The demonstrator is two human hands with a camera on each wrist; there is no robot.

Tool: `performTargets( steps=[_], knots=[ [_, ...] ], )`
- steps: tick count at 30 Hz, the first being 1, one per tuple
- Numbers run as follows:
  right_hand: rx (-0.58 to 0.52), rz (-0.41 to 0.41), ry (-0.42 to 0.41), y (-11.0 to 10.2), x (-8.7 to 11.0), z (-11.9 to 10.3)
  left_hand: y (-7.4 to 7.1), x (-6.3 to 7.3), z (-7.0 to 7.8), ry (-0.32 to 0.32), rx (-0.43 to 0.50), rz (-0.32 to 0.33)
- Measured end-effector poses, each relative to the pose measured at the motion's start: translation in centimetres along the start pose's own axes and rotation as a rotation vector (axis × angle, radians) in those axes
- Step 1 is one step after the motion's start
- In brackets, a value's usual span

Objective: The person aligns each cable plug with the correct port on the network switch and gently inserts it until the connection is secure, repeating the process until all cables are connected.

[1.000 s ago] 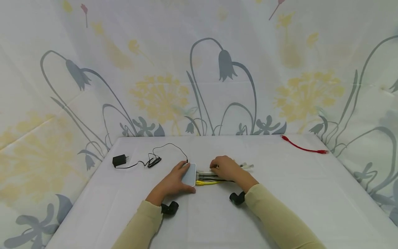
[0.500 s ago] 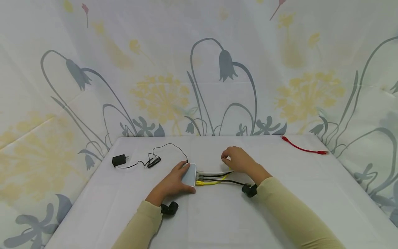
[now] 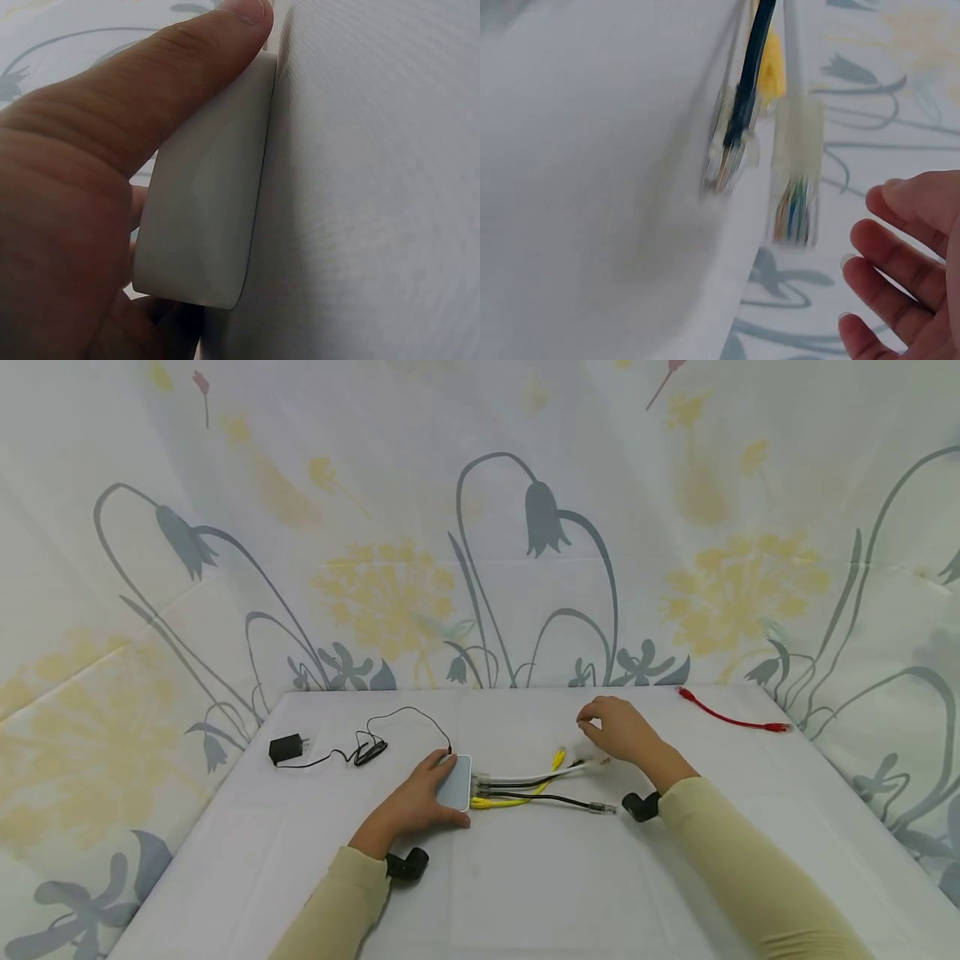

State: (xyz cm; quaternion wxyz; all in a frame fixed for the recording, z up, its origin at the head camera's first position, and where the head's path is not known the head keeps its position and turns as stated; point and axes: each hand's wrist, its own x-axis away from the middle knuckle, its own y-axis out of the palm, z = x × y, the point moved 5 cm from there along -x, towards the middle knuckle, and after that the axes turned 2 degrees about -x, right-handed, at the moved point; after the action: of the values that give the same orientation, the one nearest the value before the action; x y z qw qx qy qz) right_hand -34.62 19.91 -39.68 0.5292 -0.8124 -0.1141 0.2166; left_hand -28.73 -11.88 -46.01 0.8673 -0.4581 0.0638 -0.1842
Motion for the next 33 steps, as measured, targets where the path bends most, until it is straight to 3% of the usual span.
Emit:
performTargets(
  steps=[13,24,33],
  knots=[
    [0.014,0.021,0.104,-2.3,0.4,5.3,-0.3,0.3,-0.2,-0.027,-0.006,0.004],
    [0.014,0.037,0.235,-3.7,2.1,9.4,-0.2,0.1,-0.2,-0.022,-0.011,-0.001],
    [0.031,-0.039,0.396,-4.0,3.5,13.2,-0.2,0.2,0.1,-0.023,-0.005,-0.009]
  ],
)
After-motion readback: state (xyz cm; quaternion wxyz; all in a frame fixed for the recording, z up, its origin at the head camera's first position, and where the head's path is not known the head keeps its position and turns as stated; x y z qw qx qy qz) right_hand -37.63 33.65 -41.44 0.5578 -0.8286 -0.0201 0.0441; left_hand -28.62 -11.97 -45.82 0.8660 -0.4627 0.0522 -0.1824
